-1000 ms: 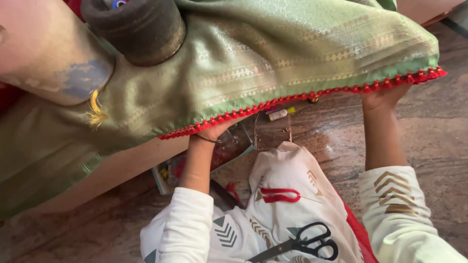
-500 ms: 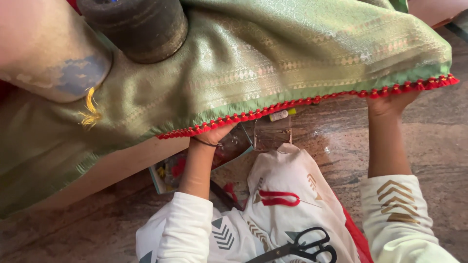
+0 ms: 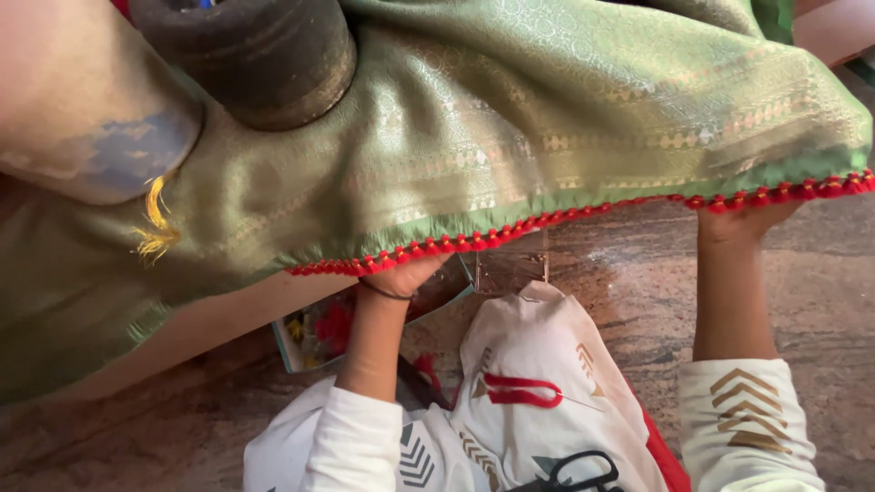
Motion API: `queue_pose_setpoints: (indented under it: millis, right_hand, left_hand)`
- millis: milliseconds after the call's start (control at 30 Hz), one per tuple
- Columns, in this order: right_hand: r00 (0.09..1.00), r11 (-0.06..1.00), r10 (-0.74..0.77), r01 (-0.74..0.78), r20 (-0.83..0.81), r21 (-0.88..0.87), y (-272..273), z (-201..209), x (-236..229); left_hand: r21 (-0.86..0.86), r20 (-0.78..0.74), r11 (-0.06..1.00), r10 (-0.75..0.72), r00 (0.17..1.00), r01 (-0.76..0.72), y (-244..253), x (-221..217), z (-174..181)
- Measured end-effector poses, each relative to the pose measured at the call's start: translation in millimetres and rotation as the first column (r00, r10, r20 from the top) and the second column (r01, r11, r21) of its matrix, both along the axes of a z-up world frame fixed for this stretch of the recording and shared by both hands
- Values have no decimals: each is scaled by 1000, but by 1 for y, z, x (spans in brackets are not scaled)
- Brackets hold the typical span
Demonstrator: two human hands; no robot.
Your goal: Attaching a red tassel trim to the edge of a green decorative fabric.
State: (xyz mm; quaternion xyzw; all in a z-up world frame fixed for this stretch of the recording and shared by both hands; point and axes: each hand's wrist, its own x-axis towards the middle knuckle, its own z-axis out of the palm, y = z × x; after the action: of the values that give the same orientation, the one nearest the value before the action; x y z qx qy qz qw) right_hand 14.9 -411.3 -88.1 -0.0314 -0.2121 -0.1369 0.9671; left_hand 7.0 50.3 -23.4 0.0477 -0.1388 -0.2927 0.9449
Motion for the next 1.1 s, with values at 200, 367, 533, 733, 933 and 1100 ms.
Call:
queue_pose_setpoints:
  millis: [200,367,533,733,933,1100]
  right_hand:
    - [990,995,99,-98,98,-13,-13,-12,5]
    - [970,985,171,-169,174,-25,-17,-19,8]
    - [943,971,239,-235,233,-45,-22,-26,1]
    - [998,987,57,-59,-16,-148,-28,-18,-25]
    - [995,963,90,-97,-42,-253,-22,18,-32]
    - [993,933,92,-113,-77,-341,-38,30,-52]
  left_hand:
    - [16,-18,999,30,999,-30,-6,-15,15]
    - [-63,-5,998,-21,1000,20,-5,-16,7]
    - [-149,-60,988,-51,997,41,-14,-30,28]
    - [-72,-78,997,5,997,-10,-12,-36,23]
    - [-27,-94,999,-43,995,41,-48,-26,2]
    - [-80,-79,969,-242,967,236,-65,-12,-5]
